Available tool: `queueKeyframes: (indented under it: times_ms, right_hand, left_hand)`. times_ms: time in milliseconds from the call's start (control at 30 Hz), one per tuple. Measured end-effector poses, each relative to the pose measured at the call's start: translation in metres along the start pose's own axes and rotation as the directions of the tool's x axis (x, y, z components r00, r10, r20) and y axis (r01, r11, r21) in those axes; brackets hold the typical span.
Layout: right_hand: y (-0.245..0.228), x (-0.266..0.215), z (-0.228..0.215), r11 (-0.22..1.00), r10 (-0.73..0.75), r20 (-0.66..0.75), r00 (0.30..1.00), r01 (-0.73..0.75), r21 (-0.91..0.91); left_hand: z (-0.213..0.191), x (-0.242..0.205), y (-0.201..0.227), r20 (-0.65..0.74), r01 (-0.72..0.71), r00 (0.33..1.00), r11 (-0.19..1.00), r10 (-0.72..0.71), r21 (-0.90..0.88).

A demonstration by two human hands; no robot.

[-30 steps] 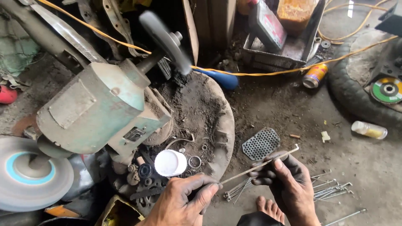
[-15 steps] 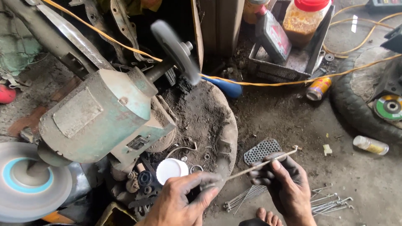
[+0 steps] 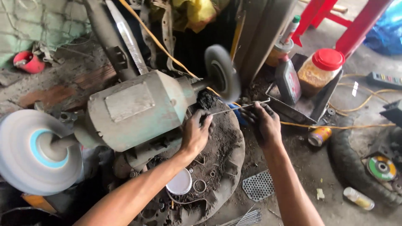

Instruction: The person repeatedly picks up thin metal rods from the floor and grinds their ends against a bench grinder wheel. After grinding, the rods are placed back on the floor in a pile.

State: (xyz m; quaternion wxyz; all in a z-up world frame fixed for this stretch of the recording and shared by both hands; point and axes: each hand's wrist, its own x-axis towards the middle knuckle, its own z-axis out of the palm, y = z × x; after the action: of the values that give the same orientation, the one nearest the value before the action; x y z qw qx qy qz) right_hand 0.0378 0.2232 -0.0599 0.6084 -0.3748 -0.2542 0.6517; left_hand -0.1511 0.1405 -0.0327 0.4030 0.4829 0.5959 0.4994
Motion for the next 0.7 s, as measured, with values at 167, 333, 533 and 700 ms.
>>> queueKeyframes:
  times_ms: [167, 333, 533, 700]
  right_hand:
    - [0.011, 0.023, 0.003, 1.000, -0.020, 0.008, 1.000, 0.020, -0.004]
    - [0.012, 0.032, 0.002, 0.999, -0.048, -0.023, 0.999, 0.048, -0.007]
    - [0.003, 0.034, -0.004, 0.994, -0.070, -0.055, 0.996, 0.065, -0.088]
    - [0.004, 0.044, -0.019, 0.997, -0.075, -0.035, 0.997, 0.074, -0.035]
  left_hand:
    - [0.001, 0.020, -0.012, -0.011, 0.000, 1.000, 1.000, -0.001, -0.022]
    - [0.001, 0.029, -0.014, 0.007, -0.010, 1.000, 0.998, 0.010, -0.055]
    - [0.009, 0.033, -0.011, 0.020, -0.028, 0.999, 0.998, 0.029, -0.048]
    - [0.012, 0.040, -0.017, 0.030, -0.052, 0.998, 0.997, 0.054, -0.049]
